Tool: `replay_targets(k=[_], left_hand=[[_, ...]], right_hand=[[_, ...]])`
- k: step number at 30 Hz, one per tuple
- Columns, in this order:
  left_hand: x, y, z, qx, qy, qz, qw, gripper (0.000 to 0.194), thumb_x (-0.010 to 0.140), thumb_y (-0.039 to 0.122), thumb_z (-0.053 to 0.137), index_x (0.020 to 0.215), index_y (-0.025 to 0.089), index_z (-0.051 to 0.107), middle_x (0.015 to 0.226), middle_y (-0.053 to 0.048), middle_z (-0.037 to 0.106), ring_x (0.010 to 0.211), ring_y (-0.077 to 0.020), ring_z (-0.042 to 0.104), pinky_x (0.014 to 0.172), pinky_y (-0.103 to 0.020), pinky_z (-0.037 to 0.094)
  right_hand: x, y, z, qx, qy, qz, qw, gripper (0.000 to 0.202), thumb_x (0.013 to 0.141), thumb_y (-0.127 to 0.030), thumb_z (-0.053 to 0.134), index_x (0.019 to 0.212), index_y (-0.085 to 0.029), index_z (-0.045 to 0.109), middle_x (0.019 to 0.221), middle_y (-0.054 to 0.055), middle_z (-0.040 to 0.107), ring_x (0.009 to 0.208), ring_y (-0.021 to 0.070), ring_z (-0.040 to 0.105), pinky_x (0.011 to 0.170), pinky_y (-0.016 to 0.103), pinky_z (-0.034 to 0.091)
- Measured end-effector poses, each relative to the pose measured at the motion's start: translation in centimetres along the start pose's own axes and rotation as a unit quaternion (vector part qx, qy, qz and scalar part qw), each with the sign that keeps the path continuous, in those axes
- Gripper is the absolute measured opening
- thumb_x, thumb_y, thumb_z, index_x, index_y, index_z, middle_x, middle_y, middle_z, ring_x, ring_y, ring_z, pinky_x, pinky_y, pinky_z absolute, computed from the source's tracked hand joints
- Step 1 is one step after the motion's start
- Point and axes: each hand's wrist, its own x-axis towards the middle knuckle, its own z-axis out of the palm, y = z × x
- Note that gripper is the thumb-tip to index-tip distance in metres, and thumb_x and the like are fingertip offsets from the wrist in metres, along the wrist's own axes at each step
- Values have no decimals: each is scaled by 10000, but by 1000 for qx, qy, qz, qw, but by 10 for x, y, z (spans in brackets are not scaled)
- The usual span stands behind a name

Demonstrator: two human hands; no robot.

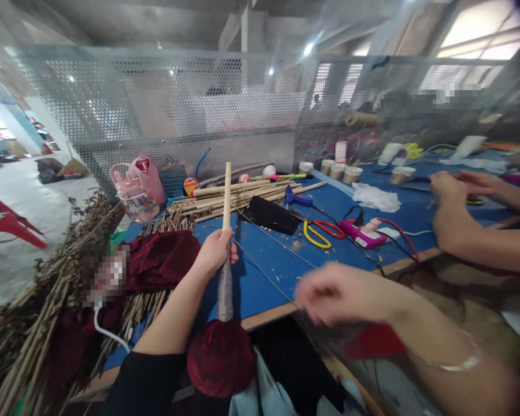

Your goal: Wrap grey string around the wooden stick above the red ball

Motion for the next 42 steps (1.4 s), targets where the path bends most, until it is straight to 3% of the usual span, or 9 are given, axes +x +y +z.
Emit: replay_targets(k=[2, 6, 10, 13, 16, 20, 29, 33, 42], left_hand=[[-1, -2, 1, 31, -22, -2, 999, 245, 813, 410, 443, 789, 167, 465, 443, 15, 529, 362, -132, 505, 366, -215, 361], [0, -6, -3, 187, -39, 63, 980, 355, 801, 475, 418, 733, 148, 537, 534, -25, 588, 456, -134, 526, 439, -225, 348], [4, -12, -8, 308, 40, 106, 945, 404, 785, 493, 428, 699, 138, 601, 598, -26, 589, 535, -133, 491, 493, -234, 326], [8, -17, -9, 294, 41, 96, 950, 402, 790, 490, 422, 717, 140, 603, 592, -14, 575, 527, -124, 466, 492, -229, 316], [9, -20, -8, 242, 27, 76, 967, 400, 777, 504, 445, 731, 137, 598, 578, 0, 556, 507, -110, 440, 473, -219, 301], [8, -17, -4, 149, 4, 7, 989, 383, 733, 522, 514, 752, 145, 585, 519, 40, 483, 461, -88, 402, 440, -206, 278], [5, -8, 1, -25, -48, -109, 993, 298, 666, 436, 646, 779, 183, 537, 588, 53, 477, 465, -85, 511, 420, -189, 409], [8, -8, -3, -50, -60, -126, 989, 280, 671, 405, 657, 781, 168, 556, 621, 33, 510, 495, -89, 534, 421, -190, 445], [9, -6, -6, -45, -60, -112, 991, 359, 653, 379, 690, 919, 143, 636, 690, -23, 599, 550, -81, 544, 489, -174, 442]], right_hand=[[57, -11, -7, 83, 205, -34, 975, 351, 726, -247, 579, 1064, -172, 518, 856, 41, 576, 712, 111, 543, 646, 235, 439], [136, -18, -1, 250, 110, 9, 962, 752, 627, -91, 546, 1301, -214, 238, 1042, 63, 513, 670, 92, 550, 609, 246, 458], [166, -13, 9, 309, 51, 78, 946, 858, 552, -19, 476, 1315, -211, 135, 897, 16, 538, 541, 80, 523, 500, 229, 447], [173, -6, 3, 319, -21, 108, 941, 725, 552, -23, 438, 1227, -199, 241, 685, -44, 513, 452, 79, 490, 438, 211, 429], [176, 2, -11, 265, -89, 129, 951, 440, 602, -73, 439, 1027, -183, 402, 539, -76, 440, 336, 38, 343, 331, 140, 279], [173, 14, -25, 248, -85, 117, 958, 151, 708, -211, 487, 849, -177, 447, 465, -100, 322, 319, 25, 223, 315, 141, 120], [167, 32, -21, 279, -36, -61, 958, 264, 707, -366, 619, 713, -110, 555, 586, -41, 475, 518, 53, 372, 515, 196, 299], [168, 34, -22, 265, -20, -72, 961, 241, 707, -351, 628, 722, -114, 586, 649, -19, 544, 614, 85, 453, 627, 222, 352], [167, 35, -27, 245, -99, -50, 963, 189, 664, -282, 654, 678, -101, 600, 588, -32, 518, 557, 69, 424, 559, 208, 324]])
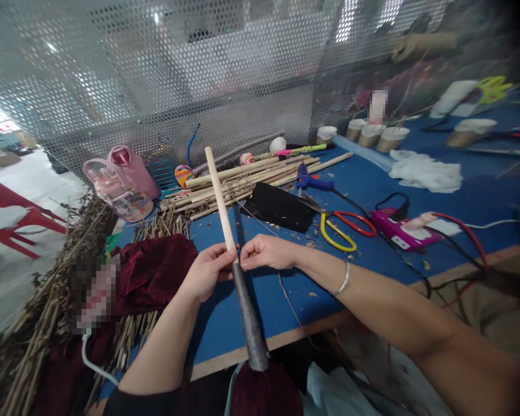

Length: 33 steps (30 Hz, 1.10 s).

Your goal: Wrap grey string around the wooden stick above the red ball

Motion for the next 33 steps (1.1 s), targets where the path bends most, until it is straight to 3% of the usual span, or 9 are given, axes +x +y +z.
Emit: replay_targets(k=[10, 15, 19, 22, 26, 29, 33], left_hand=[[4, -2, -3, 78, -5, 30, 997, 370, 674, 407, 660, 929, 139, 665, 676, -25, 573, 518, -70, 449, 449, -163, 341], [4, 0, -5, 97, 10, 56, 994, 375, 642, 411, 684, 901, 139, 677, 586, 6, 540, 452, -56, 361, 422, -179, 255], [3, -1, -6, 81, -24, 69, 994, 390, 657, 400, 679, 943, 136, 665, 594, 7, 544, 437, -47, 316, 419, -192, 192], [4, -4, -6, 71, -43, 81, 993, 398, 683, 393, 661, 990, 140, 646, 578, 20, 518, 417, -38, 275, 408, -192, 149], [7, -8, -7, 57, -33, 77, 995, 398, 661, 392, 681, 959, 130, 651, 695, -26, 595, 497, -67, 425, 451, -179, 272], [8, -8, -7, 41, -29, 72, 996, 416, 636, 376, 707, 967, 130, 653, 862, -79, 642, 688, -129, 551, 605, -210, 398], [8, -7, -9, 26, -41, 75, 996, 406, 626, 364, 718, 960, 141, 664, 890, -94, 657, 824, -178, 585, 748, -263, 433]], right_hand=[[3, 4, 2, 82, 29, 109, 990, 245, 668, -339, 646, 718, -156, 490, 378, -120, 294, 324, 31, 199, 349, 188, 99], [5, 7, 2, 53, 42, 69, 995, 290, 645, -360, 679, 712, -127, 520, 443, -96, 369, 375, 19, 264, 360, 168, 144], [1, 3, -1, 53, -2, 94, 994, 275, 680, -377, 650, 730, -143, 514, 392, -113, 318, 317, 26, 226, 317, 169, 131], [0, 0, 0, 53, 5, 108, 993, 285, 684, -388, 645, 696, -156, 480, 360, -122, 279, 297, 29, 191, 299, 172, 112], [1, 1, 4, 25, 65, 96, 993, 333, 659, -387, 671, 669, -165, 424, 374, -127, 269, 316, 20, 194, 329, 171, 108], [2, 1, 5, -3, 90, 63, 994, 363, 630, -370, 700, 650, -156, 407, 418, -114, 314, 359, 14, 238, 356, 167, 124], [-1, 1, 2, 30, 18, 113, 993, 322, 698, -425, 640, 711, -150, 474, 391, -120, 269, 323, 19, 196, 321, 169, 107]])
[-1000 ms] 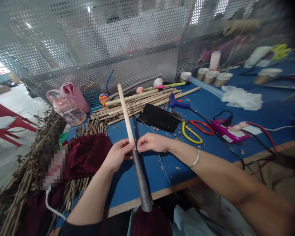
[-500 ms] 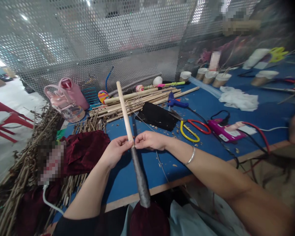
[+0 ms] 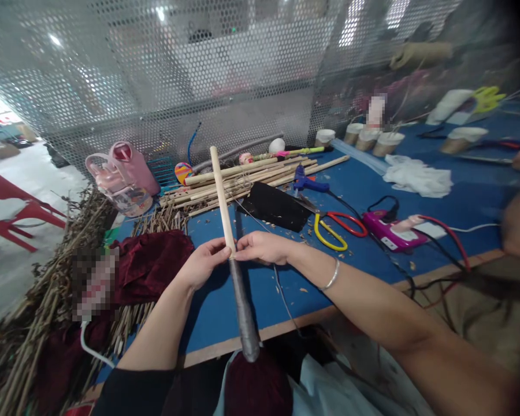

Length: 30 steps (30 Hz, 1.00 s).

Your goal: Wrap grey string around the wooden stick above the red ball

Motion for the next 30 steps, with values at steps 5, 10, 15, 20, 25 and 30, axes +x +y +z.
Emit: replay_targets(k=[5, 10, 15, 20, 25, 30], left_hand=[[1, -2, -2, -10, 3, -3, 1000, 395, 638, 345, 715, 970, 139, 658, 888, -88, 657, 828, -165, 589, 777, -264, 435], [-3, 3, -1, -42, -18, -34, 998, 396, 662, 314, 694, 1010, 136, 625, 938, -91, 636, 767, -149, 595, 723, -276, 464], [-15, 8, 10, -128, -15, -100, 987, 435, 657, 153, 650, 1080, 213, 566, 974, -67, 621, 735, -154, 623, 639, -279, 494], [-26, 0, 30, -284, 45, -137, 948, 505, 667, 54, 528, 1148, 206, 501, 782, -49, 629, 684, -160, 636, 634, -291, 509], [-34, -13, 55, -326, 186, -83, 923, 350, 750, 140, 497, 1096, 190, 499, 670, -2, 571, 564, -116, 589, 530, -237, 484], [-36, -21, 68, -317, 194, -125, 920, 262, 782, 407, 502, 806, 146, 509, 627, 12, 526, 402, -65, 434, 372, -203, 361]], right_hand=[[0, 4, -5, 84, -95, 57, 990, 277, 724, -389, 631, 802, -172, 476, 402, -133, 218, 306, 21, 132, 282, 139, 115], [6, 10, -2, 132, -109, 29, 985, 254, 733, -338, 630, 876, -168, 508, 415, -128, 228, 316, 22, 140, 280, 131, 128], [6, 12, -1, 121, -101, 3, 987, 291, 741, -333, 620, 948, -138, 557, 457, -106, 323, 315, 13, 184, 277, 137, 134], [6, 12, 0, 118, -103, 5, 988, 344, 748, -343, 611, 1011, -129, 556, 472, -92, 401, 311, 9, 204, 277, 139, 129], [6, 11, 3, 110, -102, -4, 989, 343, 751, -345, 605, 1007, -120, 563, 479, -92, 395, 321, 10, 188, 279, 143, 134], [5, 11, 2, 98, -92, -5, 991, 273, 752, -356, 603, 902, -131, 560, 424, -111, 284, 330, 22, 170, 287, 143, 127]])
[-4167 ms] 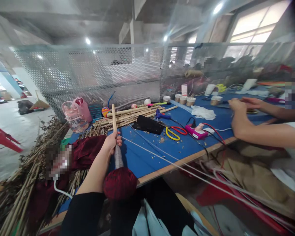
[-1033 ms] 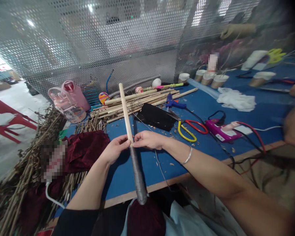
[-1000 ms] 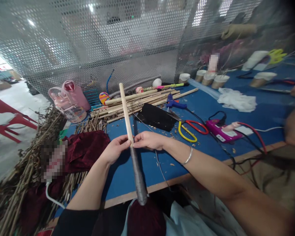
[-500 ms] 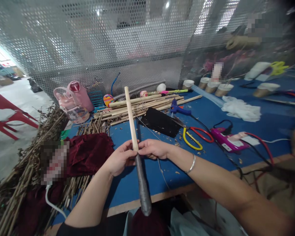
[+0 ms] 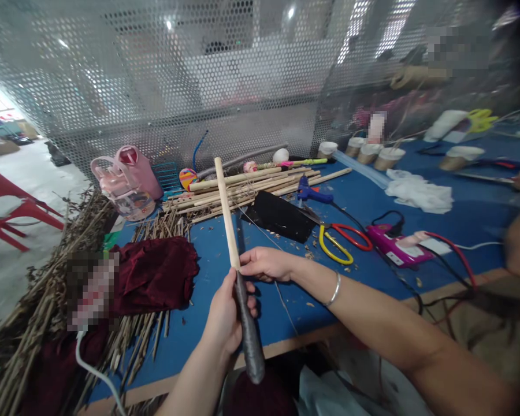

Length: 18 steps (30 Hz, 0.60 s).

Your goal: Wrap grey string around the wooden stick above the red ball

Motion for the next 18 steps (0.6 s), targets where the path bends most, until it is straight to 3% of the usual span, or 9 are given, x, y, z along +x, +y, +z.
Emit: replay_targets(k=[3, 8, 12, 15, 18], left_hand=[[1, -1, 0, -24, -32, 0, 999, 222, 790, 382, 473, 741, 166, 465, 541, 42, 465, 369, -52, 350, 366, -190, 313], [4, 2, -1, -53, -70, -20, 996, 196, 765, 341, 411, 647, 186, 396, 448, 66, 345, 335, -53, 254, 348, -187, 246], [3, 2, -2, -49, -116, -32, 991, 215, 750, 370, 423, 645, 185, 398, 462, 71, 333, 342, -46, 236, 352, -181, 245], [-2, -2, -5, 66, -68, 32, 995, 275, 739, 450, 498, 742, 176, 470, 547, 47, 439, 414, -67, 376, 391, -190, 329], [-7, -4, -11, 281, 16, 170, 944, 323, 646, 411, 665, 795, 152, 543, 594, 33, 501, 495, -75, 451, 439, -180, 363]], right_hand=[[0, 0, 0, -5, 1, 4, 1000, 276, 754, -350, 603, 920, -135, 558, 409, -121, 225, 333, 27, 147, 288, 144, 113], [-1, -1, -1, -25, -6, -12, 1000, 309, 758, -348, 595, 957, -113, 568, 419, -119, 241, 330, 24, 162, 291, 151, 119], [-1, -2, -3, -22, -15, -29, 999, 293, 749, -333, 602, 930, -104, 572, 406, -118, 262, 327, 25, 176, 298, 154, 133], [-1, -4, -1, -27, 1, -45, 999, 288, 728, -329, 621, 889, -93, 581, 400, -108, 312, 327, 26, 201, 299, 162, 137], [-3, -7, 3, -39, 17, -43, 998, 305, 713, -335, 639, 875, -81, 592, 408, -100, 342, 333, 18, 202, 312, 168, 114]])
